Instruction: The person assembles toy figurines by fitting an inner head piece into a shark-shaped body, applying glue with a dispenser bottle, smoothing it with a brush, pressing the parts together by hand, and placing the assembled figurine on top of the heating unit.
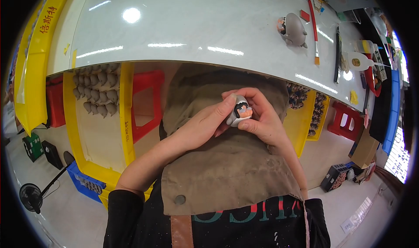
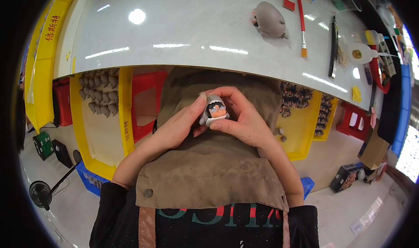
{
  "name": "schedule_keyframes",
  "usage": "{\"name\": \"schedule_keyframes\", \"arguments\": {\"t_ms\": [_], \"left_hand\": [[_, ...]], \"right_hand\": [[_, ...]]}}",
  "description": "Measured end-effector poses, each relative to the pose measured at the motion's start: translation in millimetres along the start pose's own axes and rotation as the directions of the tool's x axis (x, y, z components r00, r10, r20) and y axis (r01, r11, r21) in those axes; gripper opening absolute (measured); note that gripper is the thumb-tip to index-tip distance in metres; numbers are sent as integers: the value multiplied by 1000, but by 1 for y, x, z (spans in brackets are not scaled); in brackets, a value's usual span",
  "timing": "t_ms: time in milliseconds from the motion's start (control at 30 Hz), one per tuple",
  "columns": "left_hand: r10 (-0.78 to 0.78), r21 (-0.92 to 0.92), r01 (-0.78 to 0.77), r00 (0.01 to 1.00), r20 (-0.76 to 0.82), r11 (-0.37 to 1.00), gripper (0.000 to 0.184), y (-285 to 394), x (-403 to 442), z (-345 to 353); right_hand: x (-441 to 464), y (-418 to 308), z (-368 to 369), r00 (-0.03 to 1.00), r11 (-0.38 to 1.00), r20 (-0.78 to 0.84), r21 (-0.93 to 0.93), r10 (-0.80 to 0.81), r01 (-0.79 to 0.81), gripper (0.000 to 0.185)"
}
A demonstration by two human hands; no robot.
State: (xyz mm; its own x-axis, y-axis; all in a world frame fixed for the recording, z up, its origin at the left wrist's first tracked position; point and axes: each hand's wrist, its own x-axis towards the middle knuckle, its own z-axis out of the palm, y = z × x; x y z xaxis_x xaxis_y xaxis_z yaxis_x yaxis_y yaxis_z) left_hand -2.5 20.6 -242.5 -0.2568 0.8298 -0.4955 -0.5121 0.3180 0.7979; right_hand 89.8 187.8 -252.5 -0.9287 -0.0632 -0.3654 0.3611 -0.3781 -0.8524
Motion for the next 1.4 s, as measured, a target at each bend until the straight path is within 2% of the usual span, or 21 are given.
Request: {"name": "schedule_keyframes", "arguments": {"t_ms": [100, 200, 300, 367, 633, 700, 800, 933, 1233, 1400], "left_hand": [[10, -28, -9, 999, 47, 1000, 58, -2, -3, 0], [30, -54, -25, 995, 96, 998, 50, -5, -4, -3], [15, -54, -8, 992, 126, 999, 45, -6, -5, -3], [3, -58, 5, 991, 137, 998, 43, -6, -5, -3], [32, -132, -9, 984, 178, 991, 44, -3, -4, -2], [-5, -133, 27, 986, 167, 991, 44, -6, -3, -3], [-14, -134, 37, 985, 169, 990, 42, -9, -1, -4], [-3, -179, 30, 988, 153, 983, 42, -13, -1, -3], [40, -79, -31, 991, 126, 996, 41, -5, -4, -1], [44, -52, -39, 995, 85, 998, 53, -10, -3, -1]], "right_hand": [[0, 2, -3, 997, 997, 46, 36, -68, 66, 54], [-1, -2, -3, 998, 999, 51, 33, -45, 43, 54], [-1, -5, 0, 1000, 999, 7, 49, 2, -2, 69], [-1, -6, 0, 1000, 998, 13, 55, 5, -6, 69], [-3, -8, -2, 1000, 999, 16, 34, 7, -7, 71], [-3, -8, -3, 1000, 1000, 20, 26, 11, -11, 71], [-4, -5, -4, 999, 999, 42, 43, -25, 23, 62], [-4, -5, -5, 998, 999, 53, 31, -33, 31, 62], [-5, -5, -5, 997, 996, 74, 85, -17, 11, 62], [-5, -3, -4, 997, 992, 79, 127, -20, 10, 60]]}}
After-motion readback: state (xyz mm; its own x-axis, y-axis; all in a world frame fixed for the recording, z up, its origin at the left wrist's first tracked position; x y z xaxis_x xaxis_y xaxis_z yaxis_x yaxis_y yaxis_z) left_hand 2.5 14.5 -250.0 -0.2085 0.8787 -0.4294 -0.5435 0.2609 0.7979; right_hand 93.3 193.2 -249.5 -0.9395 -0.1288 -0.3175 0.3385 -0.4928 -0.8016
